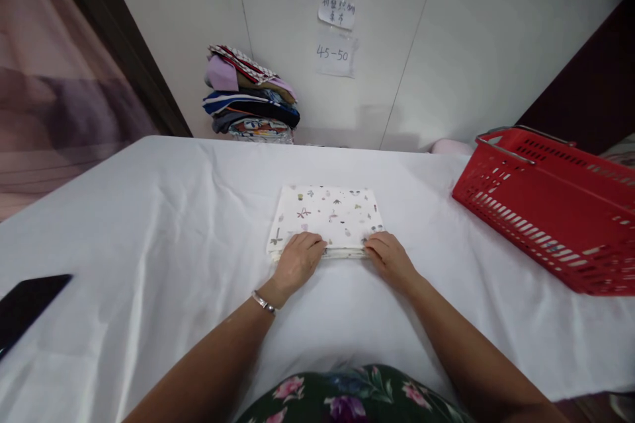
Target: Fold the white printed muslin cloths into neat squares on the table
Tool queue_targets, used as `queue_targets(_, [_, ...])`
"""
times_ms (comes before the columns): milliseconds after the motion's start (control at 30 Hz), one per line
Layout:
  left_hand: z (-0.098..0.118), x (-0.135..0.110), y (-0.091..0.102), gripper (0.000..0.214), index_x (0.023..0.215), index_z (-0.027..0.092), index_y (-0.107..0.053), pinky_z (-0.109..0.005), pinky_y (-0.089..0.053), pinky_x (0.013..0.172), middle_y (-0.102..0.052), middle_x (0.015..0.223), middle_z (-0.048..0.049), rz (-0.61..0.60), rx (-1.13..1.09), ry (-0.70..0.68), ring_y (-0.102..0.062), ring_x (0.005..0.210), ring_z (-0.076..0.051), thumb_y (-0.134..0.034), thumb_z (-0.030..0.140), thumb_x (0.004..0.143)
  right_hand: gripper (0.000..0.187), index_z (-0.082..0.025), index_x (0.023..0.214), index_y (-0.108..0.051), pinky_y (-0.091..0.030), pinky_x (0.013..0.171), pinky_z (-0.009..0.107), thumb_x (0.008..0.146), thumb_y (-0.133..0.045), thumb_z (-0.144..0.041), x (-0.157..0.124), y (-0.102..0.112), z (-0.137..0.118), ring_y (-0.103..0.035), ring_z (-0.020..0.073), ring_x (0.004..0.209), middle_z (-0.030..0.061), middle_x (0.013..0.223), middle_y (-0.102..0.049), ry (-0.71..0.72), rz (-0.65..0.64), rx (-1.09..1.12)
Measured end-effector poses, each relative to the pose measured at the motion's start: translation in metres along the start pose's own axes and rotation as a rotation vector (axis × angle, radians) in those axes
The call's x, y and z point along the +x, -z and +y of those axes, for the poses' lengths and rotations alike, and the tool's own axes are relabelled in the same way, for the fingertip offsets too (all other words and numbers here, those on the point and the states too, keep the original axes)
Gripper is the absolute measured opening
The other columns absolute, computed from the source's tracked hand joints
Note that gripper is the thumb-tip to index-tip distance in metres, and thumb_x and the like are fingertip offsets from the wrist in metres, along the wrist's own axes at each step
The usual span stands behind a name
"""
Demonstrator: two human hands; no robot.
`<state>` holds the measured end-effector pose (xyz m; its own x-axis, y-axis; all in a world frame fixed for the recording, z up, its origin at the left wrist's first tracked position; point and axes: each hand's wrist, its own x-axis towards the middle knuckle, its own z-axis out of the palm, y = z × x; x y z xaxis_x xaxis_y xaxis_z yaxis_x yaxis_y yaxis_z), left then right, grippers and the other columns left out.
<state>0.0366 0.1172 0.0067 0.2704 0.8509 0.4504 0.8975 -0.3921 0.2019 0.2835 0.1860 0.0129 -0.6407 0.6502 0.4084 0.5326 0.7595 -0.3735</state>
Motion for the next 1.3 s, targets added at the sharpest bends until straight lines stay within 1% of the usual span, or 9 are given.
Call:
queue_targets(100, [0.0, 0.0, 0.0, 0.023, 0.096, 0.02, -0.061, -0.034, -0.04, 0.08, -0.06, 0.096, -0.0059, 0.008, -0.012, 0.005, -0.051, 0.092, -0.018, -0.038, 0.02, 0.091, 0.021, -0.022, 0.102, -0.06, -0.042, 0.079, 0.035, 0.09, -0.044, -0.027, 0.001, -0.002, -0.001, -0.053, 0.0203, 0.089, 0.0077, 0.097, -0.06, -0.008, 0.002, 0.004])
queue_targets(200, [0.001, 0.0, 0.001, 0.024, 0.097, 0.021, -0.06, -0.034, -0.04, 0.08, -0.06, 0.097, -0.0059, 0.013, -0.008, 0.002, -0.051, 0.092, -0.018, -0.037, 0.021, 0.091, 0.021, -0.023, 0.097, -0.063, -0.042, 0.078, 0.035, 0.09, -0.044, -0.026, 0.002, -0.004, -0.002, -0.053, 0.0198, 0.087, 0.0068, 0.094, -0.06, -0.038, 0.003, -0.002])
queue_targets(333, [0.002, 0.0, 0.001, 0.024, 0.098, 0.02, -0.059, -0.034, -0.04, 0.08, -0.06, 0.097, -0.0058, 0.012, 0.022, -0.02, -0.051, 0.092, -0.018, -0.036, 0.02, 0.092, 0.023, -0.022, 0.094, -0.064, -0.041, 0.08, 0.034, 0.091, -0.041, -0.024, 0.002, -0.004, -0.004, -0.053, 0.0195, 0.089, 0.007, 0.094, -0.06, -0.051, 0.077, -0.013])
queue_targets(500, [0.003, -0.001, 0.0, 0.023, 0.091, 0.019, -0.06, -0.032, -0.038, 0.076, -0.06, 0.09, -0.0051, -0.025, 0.03, -0.041, -0.05, 0.086, -0.017, -0.037, 0.018, 0.091, 0.02, -0.021, 0.093, -0.063, -0.041, 0.079, 0.035, 0.09, -0.043, -0.023, -0.001, -0.003, -0.003, -0.054, 0.0195, 0.088, 0.0073, 0.094, -0.061, 0.032, 0.01, -0.044])
queue_targets(633, [0.004, -0.003, 0.0, 0.02, 0.089, 0.019, -0.06, -0.031, -0.038, 0.075, -0.059, 0.089, -0.0042, -0.011, 0.058, -0.051, -0.049, 0.083, -0.016, -0.04, 0.017, 0.09, 0.019, -0.02, 0.096, -0.063, -0.043, 0.078, 0.036, 0.089, -0.046, -0.025, -0.004, -0.006, 0.004, -0.054, 0.0203, 0.088, 0.008, 0.095, -0.061, 0.096, 0.05, -0.031])
queue_targets(867, [0.005, -0.005, 0.006, 0.016, 0.093, 0.018, -0.058, -0.031, -0.038, 0.075, -0.059, 0.091, -0.0042, 0.034, 0.072, 0.009, -0.049, 0.084, -0.017, -0.042, 0.019, 0.089, 0.022, -0.023, 0.101, -0.064, -0.046, 0.073, 0.036, 0.088, -0.046, -0.028, -0.005, -0.01, 0.011, -0.056, 0.0214, 0.086, 0.0071, 0.091, -0.061, 0.111, 0.034, -0.005])
queue_targets(1067, [-0.004, -0.012, 0.018, 0.017, 0.087, 0.018, -0.06, -0.032, -0.038, 0.073, -0.058, 0.086, -0.005, 0.036, 0.077, 0.094, -0.049, 0.083, -0.018, -0.043, 0.021, 0.089, 0.022, -0.022, 0.1, -0.064, -0.046, 0.077, 0.038, 0.089, -0.046, -0.025, -0.01, -0.012, 0.01, -0.056, 0.0224, 0.092, 0.0085, 0.098, -0.059, 0.086, 0.132, 0.005])
queue_targets(1167, [-0.007, -0.017, 0.02, 0.019, 0.086, 0.019, -0.06, -0.032, -0.038, 0.072, -0.058, 0.085, -0.0047, 0.036, 0.084, 0.11, -0.049, 0.083, -0.018, -0.041, 0.017, 0.088, 0.02, -0.023, 0.096, -0.064, -0.047, 0.075, 0.037, 0.089, -0.045, -0.025, -0.01, -0.01, 0.011, -0.057, 0.0216, 0.089, 0.0075, 0.094, -0.061, 0.122, 0.086, 0.0])
queue_targets(1300, [-0.005, -0.021, 0.018, 0.021, 0.087, 0.019, -0.06, -0.033, -0.038, 0.073, -0.058, 0.086, -0.0048, 0.031, 0.081, 0.105, -0.049, 0.084, -0.018, -0.042, 0.008, 0.083, 0.021, -0.023, 0.095, -0.064, -0.048, 0.075, 0.036, 0.089, -0.044, -0.026, -0.008, -0.008, 0.012, -0.058, 0.0213, 0.088, 0.0081, 0.094, -0.061, 0.114, 0.057, 0.014])
